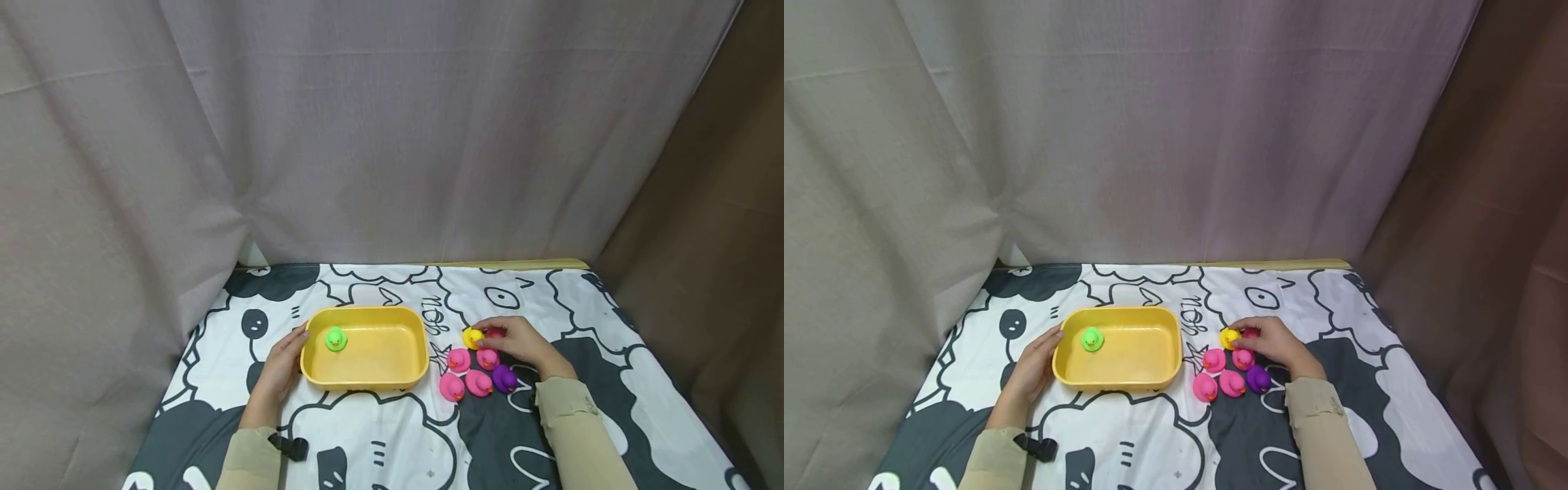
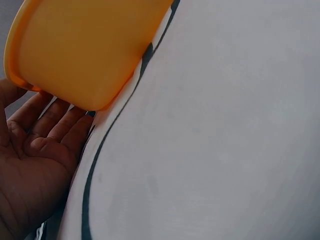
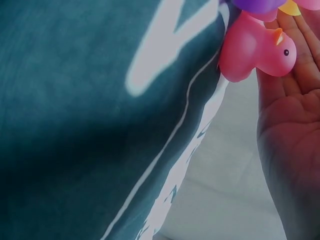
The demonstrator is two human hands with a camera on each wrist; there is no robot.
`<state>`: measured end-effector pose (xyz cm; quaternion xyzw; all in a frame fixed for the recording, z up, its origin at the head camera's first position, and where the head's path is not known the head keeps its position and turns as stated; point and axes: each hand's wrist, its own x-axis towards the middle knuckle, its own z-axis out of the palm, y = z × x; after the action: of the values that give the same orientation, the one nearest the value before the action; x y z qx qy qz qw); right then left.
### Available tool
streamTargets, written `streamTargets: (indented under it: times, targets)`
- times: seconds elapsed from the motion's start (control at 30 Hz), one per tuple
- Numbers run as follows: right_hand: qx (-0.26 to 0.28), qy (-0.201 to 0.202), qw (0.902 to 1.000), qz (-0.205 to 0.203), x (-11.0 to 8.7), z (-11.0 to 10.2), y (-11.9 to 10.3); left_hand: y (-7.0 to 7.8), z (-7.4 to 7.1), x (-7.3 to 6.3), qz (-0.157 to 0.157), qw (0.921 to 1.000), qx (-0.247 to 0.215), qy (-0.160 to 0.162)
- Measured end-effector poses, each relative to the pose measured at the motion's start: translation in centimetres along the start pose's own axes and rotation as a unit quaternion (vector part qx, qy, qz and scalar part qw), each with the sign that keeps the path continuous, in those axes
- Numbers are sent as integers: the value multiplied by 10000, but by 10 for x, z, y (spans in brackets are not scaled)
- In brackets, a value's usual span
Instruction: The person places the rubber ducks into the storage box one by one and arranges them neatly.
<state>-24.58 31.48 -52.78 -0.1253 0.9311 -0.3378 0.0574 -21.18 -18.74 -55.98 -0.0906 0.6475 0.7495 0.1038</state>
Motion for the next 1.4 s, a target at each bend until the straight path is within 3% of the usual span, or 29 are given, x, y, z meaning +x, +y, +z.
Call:
streamTargets:
  times: [0.37,0.73,1.13,1.4]
  targets:
    - [186,131,9995,202,1,-4,-3,-1,0,1,-21,10000,-5,-30]
    - [606,192,9980,40,11,-12,-19,0,1,1,-3,10000,7,-9]
    - [722,191,9972,11,27,-19,-47,1,2,0,-10,10000,24,31]
    - [735,-41,9972,-90,40,-20,-73,1,2,0,-26,10000,57,57]
